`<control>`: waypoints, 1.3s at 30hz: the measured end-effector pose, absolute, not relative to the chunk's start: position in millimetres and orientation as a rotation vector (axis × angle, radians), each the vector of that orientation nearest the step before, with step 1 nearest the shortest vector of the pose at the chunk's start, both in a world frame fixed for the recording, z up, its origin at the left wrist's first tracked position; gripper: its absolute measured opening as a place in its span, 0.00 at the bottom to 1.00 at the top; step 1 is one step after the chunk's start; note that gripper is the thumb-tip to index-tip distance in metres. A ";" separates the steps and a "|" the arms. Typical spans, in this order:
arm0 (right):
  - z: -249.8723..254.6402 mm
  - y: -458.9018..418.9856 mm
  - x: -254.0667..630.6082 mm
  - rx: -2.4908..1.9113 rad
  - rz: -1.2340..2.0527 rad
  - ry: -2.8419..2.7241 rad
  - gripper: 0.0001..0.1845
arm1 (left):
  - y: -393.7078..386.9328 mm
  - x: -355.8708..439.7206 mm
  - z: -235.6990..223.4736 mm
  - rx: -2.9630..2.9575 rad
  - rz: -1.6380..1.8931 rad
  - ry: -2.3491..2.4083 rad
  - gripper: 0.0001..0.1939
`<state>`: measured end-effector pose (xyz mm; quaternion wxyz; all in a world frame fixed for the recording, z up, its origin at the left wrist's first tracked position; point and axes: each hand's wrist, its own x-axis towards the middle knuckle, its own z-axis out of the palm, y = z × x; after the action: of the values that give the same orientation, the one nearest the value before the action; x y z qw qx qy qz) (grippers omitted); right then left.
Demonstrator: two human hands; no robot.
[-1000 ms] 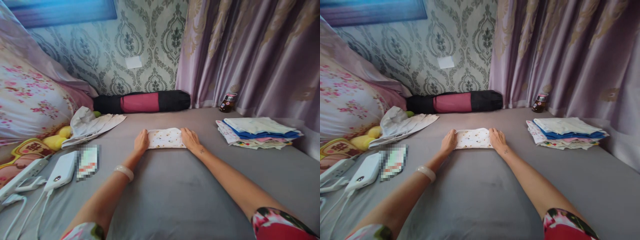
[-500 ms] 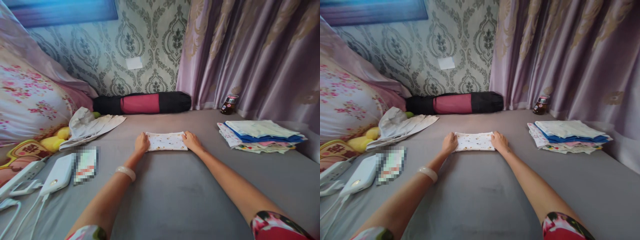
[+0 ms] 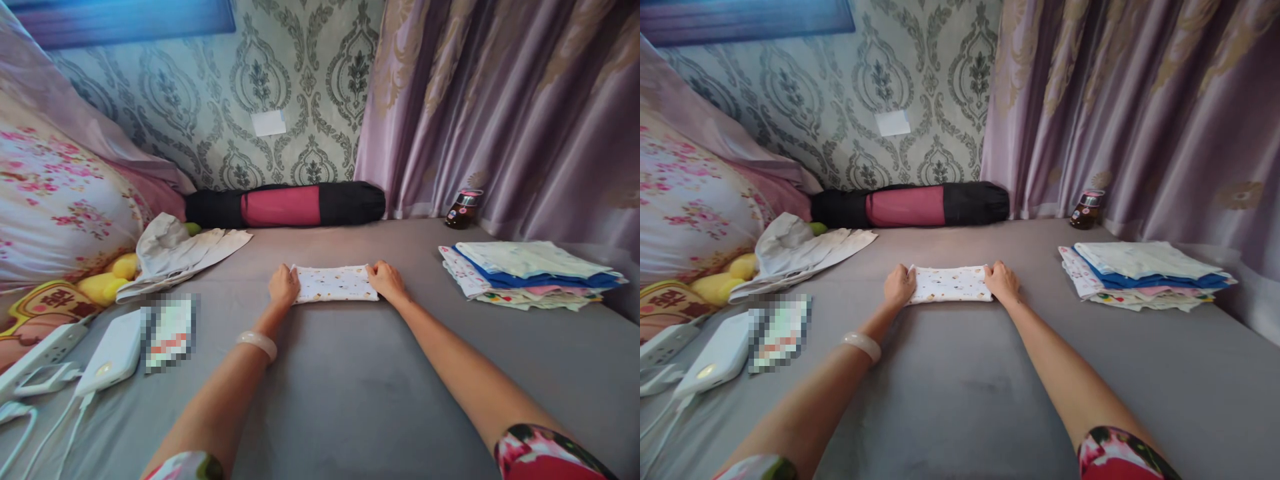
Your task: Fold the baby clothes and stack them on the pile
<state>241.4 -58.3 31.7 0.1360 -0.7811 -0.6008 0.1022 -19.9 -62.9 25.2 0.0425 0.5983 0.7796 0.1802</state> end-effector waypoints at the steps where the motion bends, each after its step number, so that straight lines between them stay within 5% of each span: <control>1: 31.1 -57.8 241.3 -2.268 0.299 -1.736 0.20 | -63.0 -19.6 24.6 1.818 0.561 2.390 0.16; 13: 46.1 -60.0 243.9 -2.280 0.434 -1.765 0.24 | -59.8 -28.3 35.6 1.697 0.625 2.310 0.16; 19: 67.2 -91.2 204.9 -1.991 -0.041 -1.928 0.24 | -83.7 -4.4 48.2 2.215 0.870 2.162 0.15; 24: 59.0 -106.5 162.8 -1.609 0.092 -2.421 0.28 | -96.8 27.6 43.9 2.456 0.544 1.893 0.17; 39: 27.0 -105.4 161.8 -1.686 0.142 -2.400 0.29 | -100.0 25.3 20.8 2.398 0.282 2.016 0.25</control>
<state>161.8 -105.4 27.0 0.1024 -0.5712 -0.8130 0.0481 25.3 -100.0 20.8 -0.0022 0.7623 0.6410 0.0897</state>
